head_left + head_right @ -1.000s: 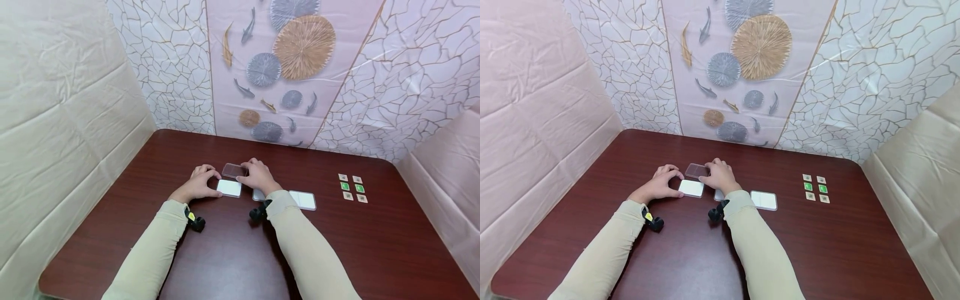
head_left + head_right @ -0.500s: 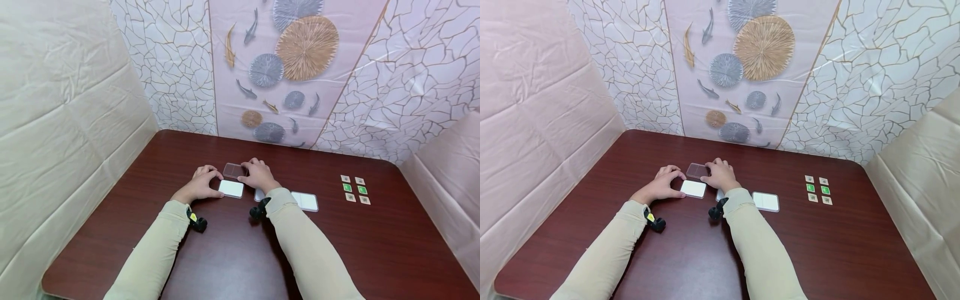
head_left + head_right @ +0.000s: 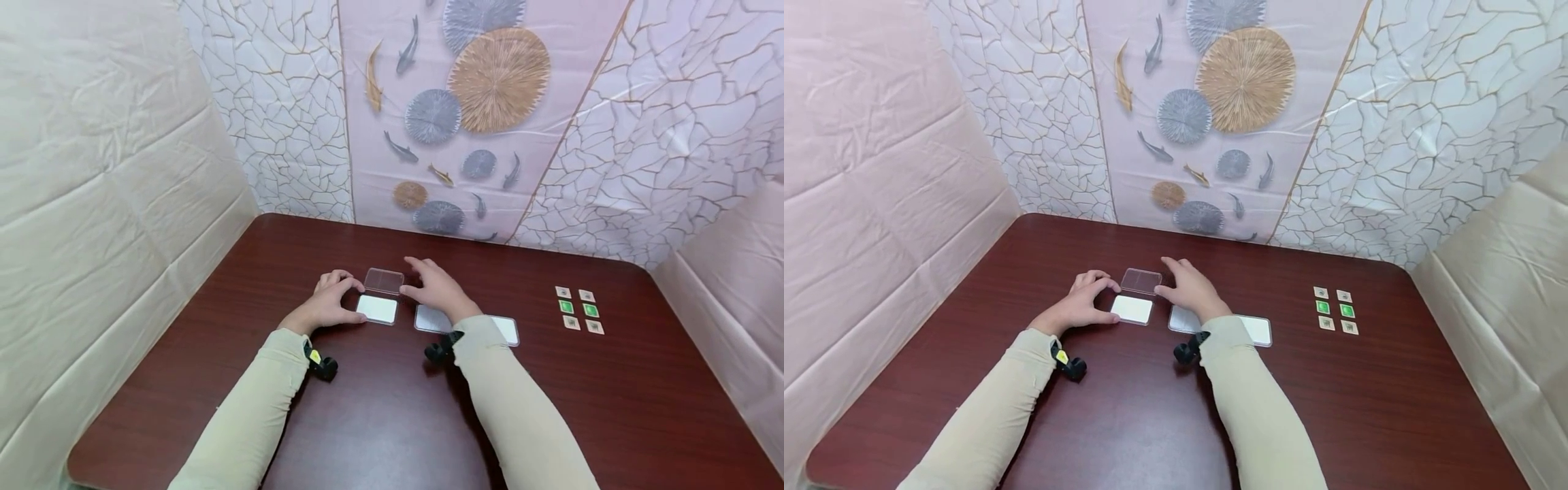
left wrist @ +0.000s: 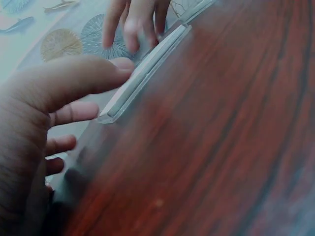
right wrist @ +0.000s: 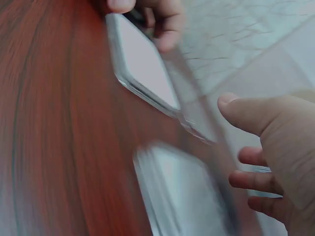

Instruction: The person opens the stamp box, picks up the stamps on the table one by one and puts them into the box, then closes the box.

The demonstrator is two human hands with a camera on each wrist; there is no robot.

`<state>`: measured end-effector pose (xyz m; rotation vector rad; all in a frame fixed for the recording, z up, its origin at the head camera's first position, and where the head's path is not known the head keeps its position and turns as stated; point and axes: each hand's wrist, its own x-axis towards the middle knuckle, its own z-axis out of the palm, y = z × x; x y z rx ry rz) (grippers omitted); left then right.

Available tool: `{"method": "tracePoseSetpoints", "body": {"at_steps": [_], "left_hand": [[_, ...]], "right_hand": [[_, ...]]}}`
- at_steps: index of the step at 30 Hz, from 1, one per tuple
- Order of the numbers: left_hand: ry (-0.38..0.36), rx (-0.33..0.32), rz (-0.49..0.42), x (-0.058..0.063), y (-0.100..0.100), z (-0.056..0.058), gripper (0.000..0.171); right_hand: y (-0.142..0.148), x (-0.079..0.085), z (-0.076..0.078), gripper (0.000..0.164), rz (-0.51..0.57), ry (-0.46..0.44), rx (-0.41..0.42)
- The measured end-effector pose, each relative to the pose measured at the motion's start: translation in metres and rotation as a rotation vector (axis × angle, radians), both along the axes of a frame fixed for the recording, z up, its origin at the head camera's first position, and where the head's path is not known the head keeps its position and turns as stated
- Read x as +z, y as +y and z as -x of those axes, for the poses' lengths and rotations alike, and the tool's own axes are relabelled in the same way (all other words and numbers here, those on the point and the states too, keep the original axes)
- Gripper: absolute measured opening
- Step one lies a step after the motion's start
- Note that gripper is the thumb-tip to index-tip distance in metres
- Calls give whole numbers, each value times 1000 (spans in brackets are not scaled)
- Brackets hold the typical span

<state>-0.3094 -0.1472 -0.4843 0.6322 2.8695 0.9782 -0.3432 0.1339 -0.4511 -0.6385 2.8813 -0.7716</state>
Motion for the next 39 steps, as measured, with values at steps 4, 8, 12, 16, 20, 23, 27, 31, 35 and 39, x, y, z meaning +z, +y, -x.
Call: {"method": "tracePoseSetpoints", "body": {"at_steps": [4,8,12,16,20,23,27,31,35,39], "left_hand": [[47,50,-59,-1,2,-3,51],[137,41,-87,-2,13,-4,49],[221,-11,-73,-3,34,-7,51],[247,-60,6,-3,61,-11,55],[250,-82,119,-2,89,-15,62],[245,-85,170,-1,105,-16,65],[227,-81,208,-2,119,-15,61],[222,-79,236,-3,123,-15,55],[237,-85,246,-1,124,-15,56],[258,-95,251,-1,126,-14,56]], "right_hand": [[35,7,-15,68,51,57,21],[65,5,-30,63,29,97,33],[80,0,-42,60,-7,123,78],[85,-5,-49,63,-76,140,101],[84,-7,-53,71,-173,153,107],[83,-8,-55,75,-217,152,109],[83,-10,-56,73,-235,136,96],[83,-10,-57,65,-218,122,97],[84,-7,-57,58,-196,106,97],[84,-5,-58,55,-202,110,90]]}}
